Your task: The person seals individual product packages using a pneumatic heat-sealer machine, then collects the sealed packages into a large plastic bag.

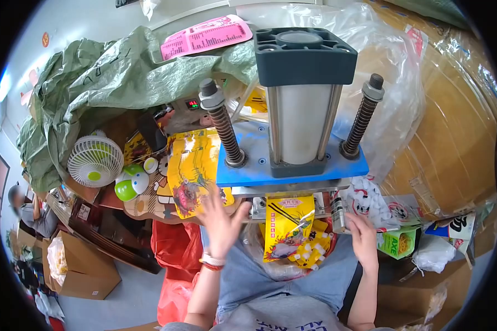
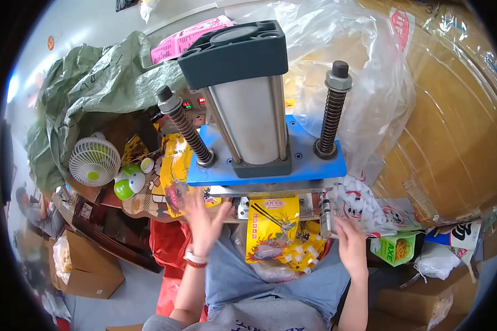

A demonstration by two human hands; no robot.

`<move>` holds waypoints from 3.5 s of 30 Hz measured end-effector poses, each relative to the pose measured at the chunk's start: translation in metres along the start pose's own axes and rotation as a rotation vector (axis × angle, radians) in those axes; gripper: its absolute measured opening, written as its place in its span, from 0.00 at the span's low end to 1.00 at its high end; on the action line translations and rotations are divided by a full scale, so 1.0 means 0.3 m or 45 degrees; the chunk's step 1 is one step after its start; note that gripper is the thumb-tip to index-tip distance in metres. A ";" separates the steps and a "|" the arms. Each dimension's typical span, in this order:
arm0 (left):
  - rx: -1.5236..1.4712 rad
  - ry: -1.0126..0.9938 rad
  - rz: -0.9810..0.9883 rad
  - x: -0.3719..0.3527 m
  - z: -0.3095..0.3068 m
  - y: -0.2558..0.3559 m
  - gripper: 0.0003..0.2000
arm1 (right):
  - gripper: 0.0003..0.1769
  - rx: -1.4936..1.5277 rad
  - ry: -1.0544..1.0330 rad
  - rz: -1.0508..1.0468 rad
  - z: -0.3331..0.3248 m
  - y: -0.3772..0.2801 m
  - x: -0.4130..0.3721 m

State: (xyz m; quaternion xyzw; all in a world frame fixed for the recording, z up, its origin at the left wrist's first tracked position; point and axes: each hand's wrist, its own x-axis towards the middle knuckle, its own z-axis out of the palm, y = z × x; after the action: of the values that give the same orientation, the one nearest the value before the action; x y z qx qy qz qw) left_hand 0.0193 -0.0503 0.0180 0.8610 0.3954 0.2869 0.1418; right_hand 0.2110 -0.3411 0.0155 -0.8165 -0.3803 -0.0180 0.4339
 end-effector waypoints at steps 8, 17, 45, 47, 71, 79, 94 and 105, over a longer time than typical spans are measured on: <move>-0.416 -0.177 -0.173 -0.185 -0.101 -0.183 0.12 | 0.16 0.567 0.308 -0.257 -0.069 -0.289 -0.079; -0.520 -0.110 0.816 -0.251 -0.303 0.115 0.13 | 0.18 0.127 -0.195 -0.978 -0.019 -0.478 -0.054; 0.038 -0.036 0.085 -0.416 0.268 -0.104 0.17 | 0.28 0.601 0.032 0.978 0.361 0.536 -0.156; 0.248 0.058 0.238 -0.479 0.369 -0.172 0.19 | 0.29 0.610 -0.089 1.172 0.388 0.455 -0.105; -1.524 0.345 -0.457 -0.493 -0.036 -0.224 0.08 | 0.09 -0.538 0.519 0.382 -0.032 0.520 -0.396; -1.445 0.544 -0.300 -0.559 -0.131 -0.200 0.08 | 0.20 -0.575 0.687 0.464 -0.036 0.462 -0.618; -0.432 -0.806 0.980 -0.708 0.027 0.169 0.11 | 0.11 0.419 0.093 -0.450 0.034 0.062 -0.451; -1.069 -1.007 -0.190 -0.492 0.230 0.176 0.06 | 0.20 1.733 -1.186 0.406 0.514 0.280 -0.383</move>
State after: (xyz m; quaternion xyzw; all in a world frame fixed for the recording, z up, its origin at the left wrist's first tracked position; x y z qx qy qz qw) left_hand 0.0156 -0.1981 -0.0685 0.7426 0.2244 0.0648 0.6277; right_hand 0.1367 -0.3273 -0.1802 -0.3445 -0.3286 0.6159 0.6277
